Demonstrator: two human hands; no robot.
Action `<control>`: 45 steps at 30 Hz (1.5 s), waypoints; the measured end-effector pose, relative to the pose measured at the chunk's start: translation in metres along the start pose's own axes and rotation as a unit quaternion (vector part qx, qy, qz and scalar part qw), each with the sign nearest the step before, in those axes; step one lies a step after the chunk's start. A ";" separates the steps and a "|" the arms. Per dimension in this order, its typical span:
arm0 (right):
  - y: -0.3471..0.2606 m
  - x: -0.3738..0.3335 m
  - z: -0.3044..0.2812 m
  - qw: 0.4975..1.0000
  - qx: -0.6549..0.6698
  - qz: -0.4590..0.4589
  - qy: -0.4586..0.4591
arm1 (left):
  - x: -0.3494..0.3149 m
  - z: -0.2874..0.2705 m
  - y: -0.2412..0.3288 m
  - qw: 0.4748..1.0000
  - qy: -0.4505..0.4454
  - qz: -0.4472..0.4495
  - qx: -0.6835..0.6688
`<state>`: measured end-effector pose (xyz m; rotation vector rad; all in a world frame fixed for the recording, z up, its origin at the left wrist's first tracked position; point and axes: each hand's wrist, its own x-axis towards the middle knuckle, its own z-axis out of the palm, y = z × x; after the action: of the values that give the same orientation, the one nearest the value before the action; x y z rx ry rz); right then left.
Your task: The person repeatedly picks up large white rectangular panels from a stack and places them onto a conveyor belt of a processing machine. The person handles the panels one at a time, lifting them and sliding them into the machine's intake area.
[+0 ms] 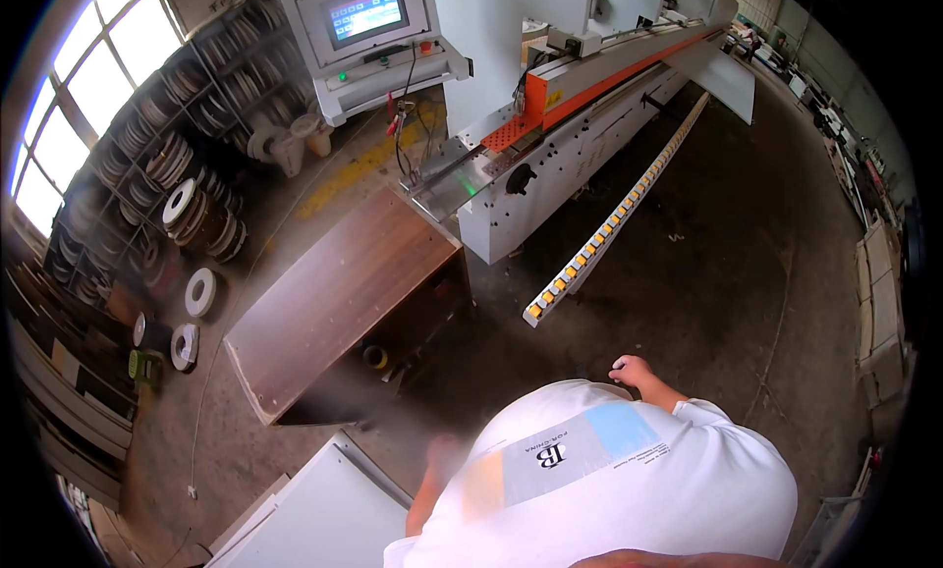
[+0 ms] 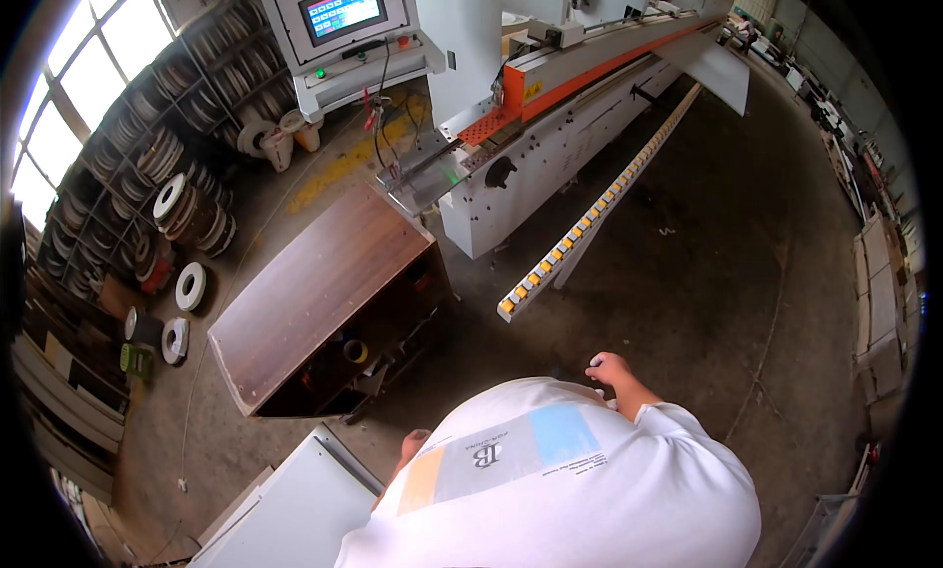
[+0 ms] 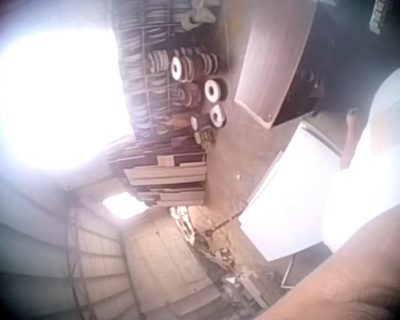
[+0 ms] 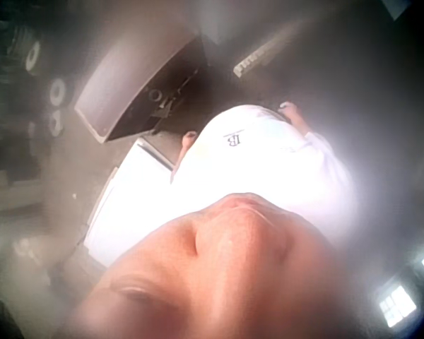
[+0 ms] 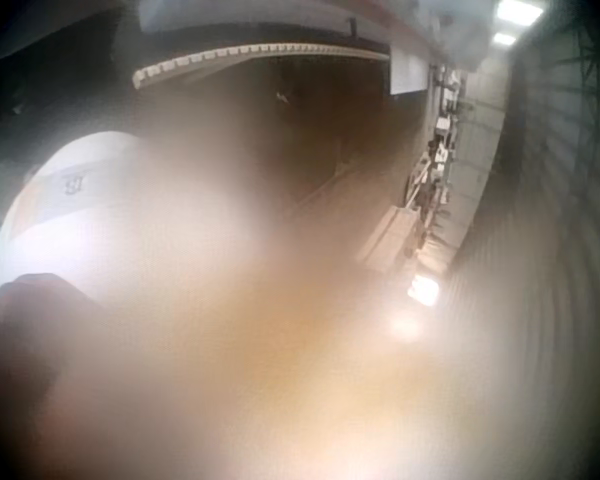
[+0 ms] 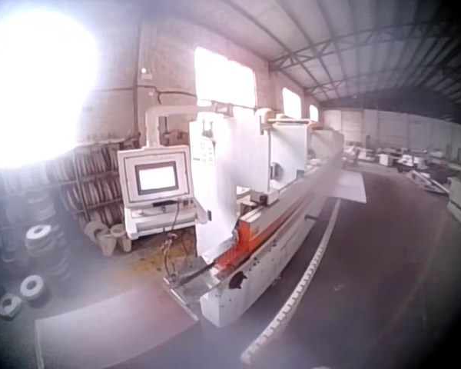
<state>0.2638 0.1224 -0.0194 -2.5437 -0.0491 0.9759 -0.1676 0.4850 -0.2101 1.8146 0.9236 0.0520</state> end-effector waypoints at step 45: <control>0.205 0.018 -0.041 0.993 0.099 0.024 0.064 | -0.010 0.144 0.071 0.994 -0.046 -0.095 0.007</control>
<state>0.2803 -0.0767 -0.0833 -2.4265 0.1395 0.7906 -0.0722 0.3562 -0.2131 1.7199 1.0269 -0.1569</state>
